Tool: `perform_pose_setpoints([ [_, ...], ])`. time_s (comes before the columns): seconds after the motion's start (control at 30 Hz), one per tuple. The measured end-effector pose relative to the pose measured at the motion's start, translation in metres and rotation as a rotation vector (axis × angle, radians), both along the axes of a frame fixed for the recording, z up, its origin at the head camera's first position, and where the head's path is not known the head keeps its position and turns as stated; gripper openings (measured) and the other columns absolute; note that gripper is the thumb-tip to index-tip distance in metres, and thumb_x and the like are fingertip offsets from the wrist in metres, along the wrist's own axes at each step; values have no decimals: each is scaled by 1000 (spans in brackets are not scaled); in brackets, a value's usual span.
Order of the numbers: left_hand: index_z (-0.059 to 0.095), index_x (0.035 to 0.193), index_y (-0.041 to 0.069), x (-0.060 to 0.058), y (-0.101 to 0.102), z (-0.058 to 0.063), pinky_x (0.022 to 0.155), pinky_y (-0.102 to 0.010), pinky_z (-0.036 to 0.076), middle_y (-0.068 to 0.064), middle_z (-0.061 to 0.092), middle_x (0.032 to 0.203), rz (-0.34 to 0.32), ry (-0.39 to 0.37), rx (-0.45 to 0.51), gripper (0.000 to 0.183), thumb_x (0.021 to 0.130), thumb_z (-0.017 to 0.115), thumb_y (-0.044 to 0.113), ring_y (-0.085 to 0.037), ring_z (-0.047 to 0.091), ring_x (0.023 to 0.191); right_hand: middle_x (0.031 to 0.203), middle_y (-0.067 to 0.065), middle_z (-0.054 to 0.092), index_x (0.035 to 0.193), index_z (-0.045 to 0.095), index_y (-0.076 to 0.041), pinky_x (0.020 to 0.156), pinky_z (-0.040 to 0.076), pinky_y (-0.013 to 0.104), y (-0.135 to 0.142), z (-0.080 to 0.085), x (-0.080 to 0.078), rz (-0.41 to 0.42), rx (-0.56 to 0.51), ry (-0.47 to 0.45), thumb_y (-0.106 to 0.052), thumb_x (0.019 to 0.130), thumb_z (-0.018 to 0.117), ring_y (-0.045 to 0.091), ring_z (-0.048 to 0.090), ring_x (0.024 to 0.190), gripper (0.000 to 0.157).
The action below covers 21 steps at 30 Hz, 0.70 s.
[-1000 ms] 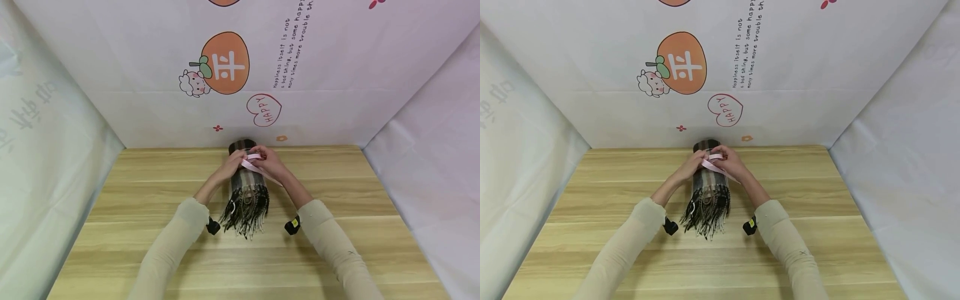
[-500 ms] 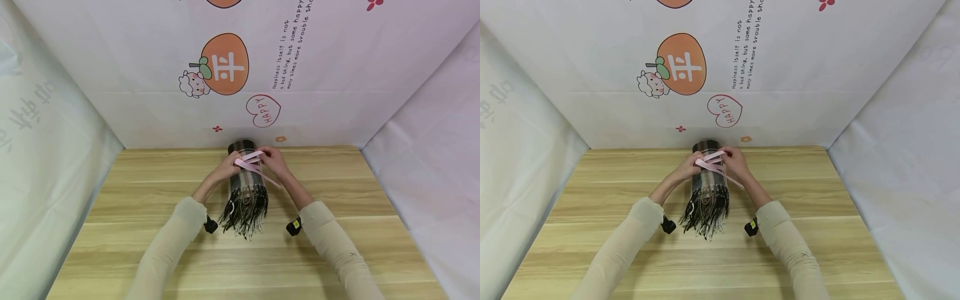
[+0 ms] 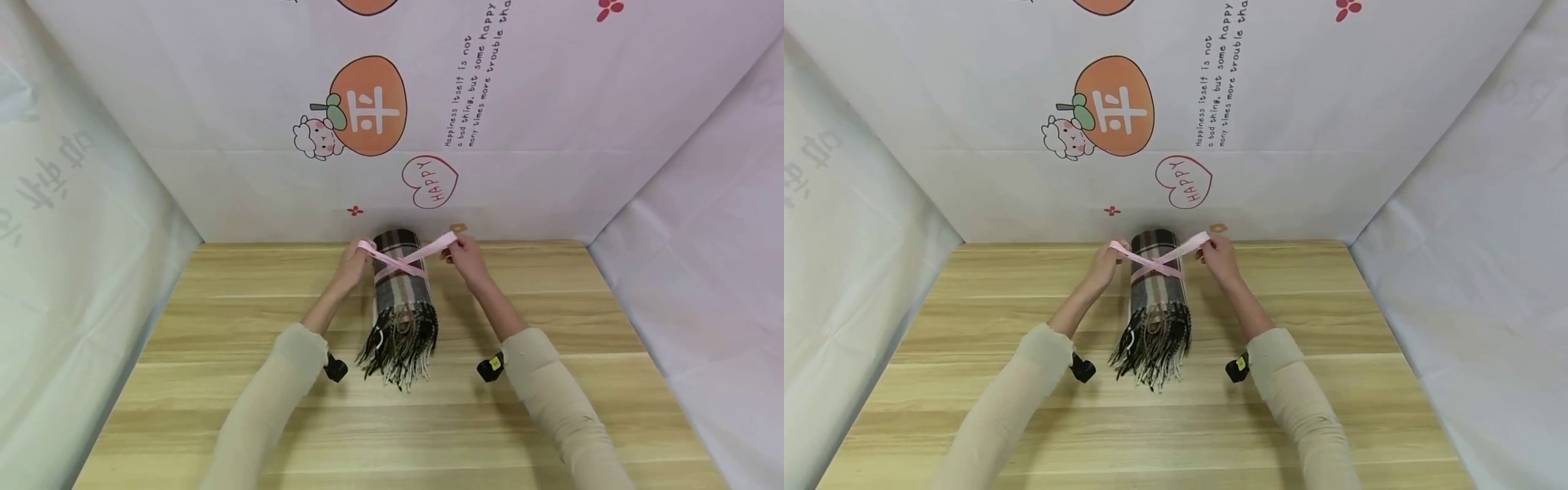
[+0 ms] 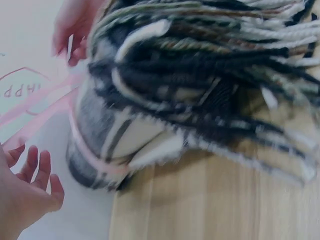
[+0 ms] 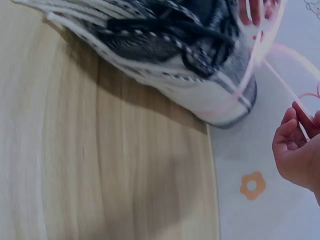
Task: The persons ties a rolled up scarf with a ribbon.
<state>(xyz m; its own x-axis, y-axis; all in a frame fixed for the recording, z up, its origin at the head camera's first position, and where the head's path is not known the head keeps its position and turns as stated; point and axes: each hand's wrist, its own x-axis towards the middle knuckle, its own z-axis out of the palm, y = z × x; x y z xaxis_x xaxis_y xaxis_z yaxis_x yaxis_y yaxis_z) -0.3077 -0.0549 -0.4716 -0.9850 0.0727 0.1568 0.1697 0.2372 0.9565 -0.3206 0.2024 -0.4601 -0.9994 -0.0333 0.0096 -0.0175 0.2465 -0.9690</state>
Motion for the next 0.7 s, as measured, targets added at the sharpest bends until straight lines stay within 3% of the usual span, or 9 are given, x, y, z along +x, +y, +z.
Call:
perform_pose_setpoints([
  [0.07,60,102,-9,1,-9,4,77,-34,47,-15,61,89,-7,1,44,34,102,34,12,-37,59,88,75,-1,61,112,66,9,61,47,17,7,1,0,-31,0,15,-24,106,49,11,57,68,38],
  [0.2,63,98,-8,2,-30,10,62,-22,45,4,61,71,8,-35,85,40,104,31,15,-11,60,66,62,-7,57,94,70,1,54,42,19,21,3,2,-102,-28,40,-25,102,55,12,52,60,31],
  [0.37,65,85,-1,4,-57,14,55,-19,41,6,59,59,48,-128,166,51,109,28,25,-7,55,55,58,-8,56,74,66,-10,50,41,17,39,4,2,-230,-68,-5,-17,99,52,4,48,53,29],
  [0.57,58,74,-1,10,-81,7,51,-17,42,5,53,55,43,-185,181,50,109,32,23,-6,51,50,60,-9,61,89,67,5,49,42,15,66,-4,6,-317,-93,-34,-28,102,54,2,50,52,37],
  [0.7,53,73,-1,14,-92,-4,51,-18,47,4,50,55,47,-218,199,47,109,34,22,-6,50,49,60,-14,63,89,66,2,51,45,15,82,-13,9,-332,-64,-54,-33,102,56,1,51,55,38],
])
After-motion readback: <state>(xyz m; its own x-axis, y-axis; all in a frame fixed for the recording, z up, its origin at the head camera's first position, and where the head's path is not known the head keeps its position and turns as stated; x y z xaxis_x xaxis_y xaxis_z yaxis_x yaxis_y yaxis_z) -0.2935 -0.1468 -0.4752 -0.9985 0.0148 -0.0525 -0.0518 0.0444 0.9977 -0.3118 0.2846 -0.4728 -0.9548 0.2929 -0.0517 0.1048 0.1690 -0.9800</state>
